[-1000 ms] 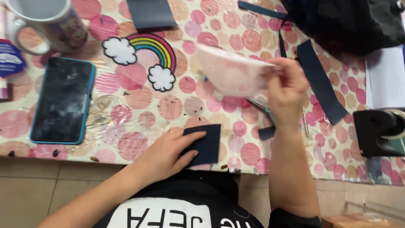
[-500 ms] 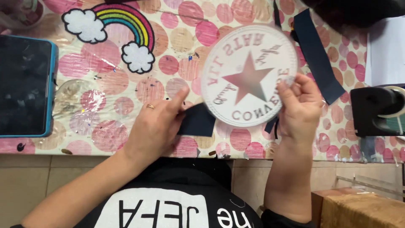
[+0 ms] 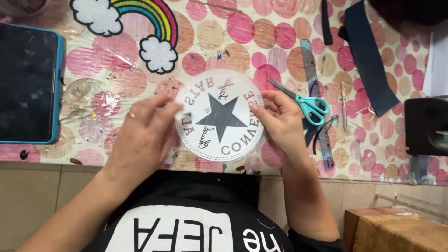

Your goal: Measuring, marking, and cutting paper to size and applying a sticker on a workspace

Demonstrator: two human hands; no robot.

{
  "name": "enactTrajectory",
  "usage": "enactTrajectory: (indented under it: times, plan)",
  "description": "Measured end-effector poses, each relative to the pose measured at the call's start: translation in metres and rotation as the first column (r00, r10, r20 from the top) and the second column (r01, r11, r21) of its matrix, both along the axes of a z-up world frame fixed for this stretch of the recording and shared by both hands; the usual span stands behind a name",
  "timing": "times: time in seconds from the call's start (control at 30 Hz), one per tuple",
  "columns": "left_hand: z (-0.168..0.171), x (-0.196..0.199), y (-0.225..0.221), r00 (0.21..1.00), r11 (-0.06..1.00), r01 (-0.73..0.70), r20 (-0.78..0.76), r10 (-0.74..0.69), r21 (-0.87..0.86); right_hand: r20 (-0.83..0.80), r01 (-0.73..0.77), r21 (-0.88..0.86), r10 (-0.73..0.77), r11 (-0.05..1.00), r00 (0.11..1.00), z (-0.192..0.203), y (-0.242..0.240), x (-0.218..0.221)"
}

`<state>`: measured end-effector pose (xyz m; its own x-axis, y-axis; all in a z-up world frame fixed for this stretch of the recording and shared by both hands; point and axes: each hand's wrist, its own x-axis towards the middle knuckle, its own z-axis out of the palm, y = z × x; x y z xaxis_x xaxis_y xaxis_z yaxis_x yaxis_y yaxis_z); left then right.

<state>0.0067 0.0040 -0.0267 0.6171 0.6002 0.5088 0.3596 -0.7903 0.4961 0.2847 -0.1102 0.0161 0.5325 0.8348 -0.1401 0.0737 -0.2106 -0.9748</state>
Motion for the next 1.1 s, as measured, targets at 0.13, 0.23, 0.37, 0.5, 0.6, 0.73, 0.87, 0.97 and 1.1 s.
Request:
enactTrajectory:
  times: [0.13,0.23,0.37,0.5,0.6,0.73,0.87,0.97,1.1]
  plan:
    - [0.024,-0.010,-0.009,0.923,0.965,0.260,-0.286,-0.258,-0.034,0.302,-0.051,-0.121,0.086,0.991,0.949,-0.004,0.004,-0.003]
    - [0.028,-0.009,-0.005,0.920,0.946,0.325,-0.230,-0.318,-0.009,0.465,-0.038,-0.099,0.080,0.994,0.882,0.003,0.005,-0.012]
    - [0.028,-0.007,-0.004,0.915,0.943,0.330,-0.231,-0.330,-0.039,0.439,-0.031,-0.135,0.088,0.990,0.894,0.000,0.004,-0.014]
    - [0.026,-0.007,-0.005,0.916,0.946,0.320,-0.243,-0.320,-0.040,0.432,-0.021,-0.145,0.083,0.989,0.898,-0.001,0.004,-0.014]
    - [0.025,-0.007,-0.004,0.915,0.947,0.320,-0.248,-0.320,-0.039,0.438,-0.025,-0.150,0.090,0.988,0.894,-0.001,0.006,-0.014]
    - [0.024,-0.006,-0.003,0.914,0.947,0.318,-0.250,-0.319,-0.048,0.457,-0.028,-0.149,0.094,0.988,0.885,-0.002,0.006,-0.013]
    - [0.025,-0.005,-0.003,0.916,0.951,0.306,-0.259,-0.307,-0.045,0.467,-0.027,-0.157,0.099,0.987,0.879,-0.002,0.006,-0.014]
    - [0.027,-0.005,-0.002,0.913,0.952,0.306,-0.275,-0.302,-0.032,0.449,-0.041,-0.140,0.100,0.989,0.888,-0.003,0.006,-0.013]
    - [0.027,-0.005,-0.001,0.912,0.949,0.311,-0.266,-0.313,-0.048,0.441,-0.049,-0.144,0.108,0.988,0.891,-0.004,0.006,-0.011]
